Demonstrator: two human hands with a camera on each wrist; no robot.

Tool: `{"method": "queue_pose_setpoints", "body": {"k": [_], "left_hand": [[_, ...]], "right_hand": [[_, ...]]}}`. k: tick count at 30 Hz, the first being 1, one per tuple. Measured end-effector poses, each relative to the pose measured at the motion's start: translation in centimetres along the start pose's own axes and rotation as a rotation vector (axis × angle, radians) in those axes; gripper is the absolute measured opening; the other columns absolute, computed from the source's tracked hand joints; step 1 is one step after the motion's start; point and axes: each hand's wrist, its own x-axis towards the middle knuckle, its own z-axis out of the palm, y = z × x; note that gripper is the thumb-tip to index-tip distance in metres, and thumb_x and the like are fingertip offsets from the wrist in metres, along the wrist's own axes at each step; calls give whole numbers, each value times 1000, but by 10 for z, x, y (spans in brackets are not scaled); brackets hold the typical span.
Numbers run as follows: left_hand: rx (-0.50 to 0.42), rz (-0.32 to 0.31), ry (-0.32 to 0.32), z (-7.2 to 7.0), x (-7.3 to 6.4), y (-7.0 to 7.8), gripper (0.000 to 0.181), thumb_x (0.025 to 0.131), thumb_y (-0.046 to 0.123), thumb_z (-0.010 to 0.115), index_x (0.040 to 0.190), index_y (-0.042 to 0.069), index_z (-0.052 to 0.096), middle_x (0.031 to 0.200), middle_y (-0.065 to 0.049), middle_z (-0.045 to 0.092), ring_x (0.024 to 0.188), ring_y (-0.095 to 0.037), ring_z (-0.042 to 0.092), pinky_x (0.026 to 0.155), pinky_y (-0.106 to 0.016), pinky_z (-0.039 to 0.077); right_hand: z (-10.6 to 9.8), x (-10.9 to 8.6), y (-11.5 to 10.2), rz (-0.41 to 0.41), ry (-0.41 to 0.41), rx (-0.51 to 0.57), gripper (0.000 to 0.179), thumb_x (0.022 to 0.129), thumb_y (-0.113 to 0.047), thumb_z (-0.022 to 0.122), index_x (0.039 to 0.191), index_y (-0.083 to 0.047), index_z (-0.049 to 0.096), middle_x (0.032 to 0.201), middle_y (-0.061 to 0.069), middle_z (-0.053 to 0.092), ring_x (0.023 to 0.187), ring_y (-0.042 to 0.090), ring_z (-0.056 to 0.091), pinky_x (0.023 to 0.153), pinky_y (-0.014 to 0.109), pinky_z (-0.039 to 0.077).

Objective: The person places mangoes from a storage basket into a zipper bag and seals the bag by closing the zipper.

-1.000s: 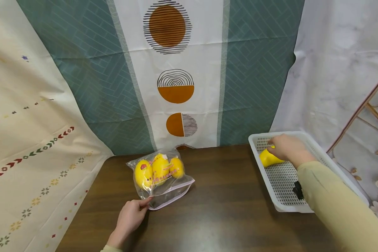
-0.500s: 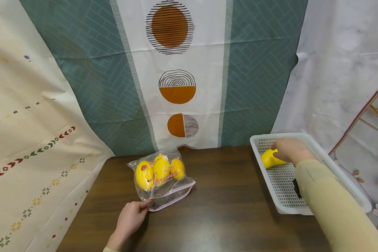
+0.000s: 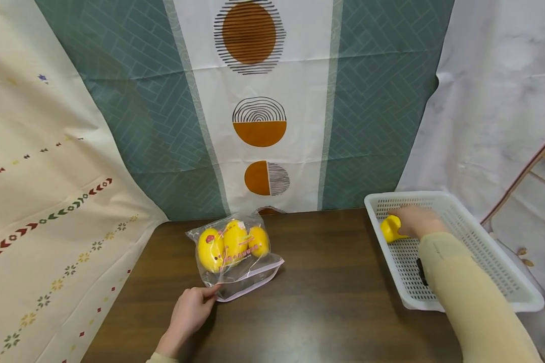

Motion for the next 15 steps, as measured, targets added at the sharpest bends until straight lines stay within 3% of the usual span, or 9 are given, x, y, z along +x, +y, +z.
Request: {"method": "queue_pose_setpoints", "body": {"k": [5, 9, 15], "left_hand": [[3, 4, 2, 0, 0, 1, 33, 88, 4, 81, 115, 21, 86, 90, -11, 80, 64, -23, 69, 50, -37, 43], [-2, 3, -6, 1, 1, 1, 34, 87, 3, 81, 116, 21, 86, 85, -9, 79, 58, -17, 58, 49, -35, 39], [7, 18, 6, 2, 1, 0, 33, 86, 3, 82, 114, 21, 87, 91, -12, 81, 68, -28, 73, 50, -38, 45]], "right_hand": [[8, 5, 2, 5, 10, 11, 75, 79, -15, 82, 149, -1, 58, 138, 43, 56, 119, 61, 57, 97, 76, 43], [13, 5, 1, 50, -31, 48, 81, 82, -16, 81, 156, -3, 50, 150, 49, 38, 128, 69, 48, 99, 78, 41], [17, 2, -2, 107, -66, 58, 82, 87, -11, 77, 162, -8, 44, 157, 48, 27, 133, 70, 40, 99, 78, 41]]}}
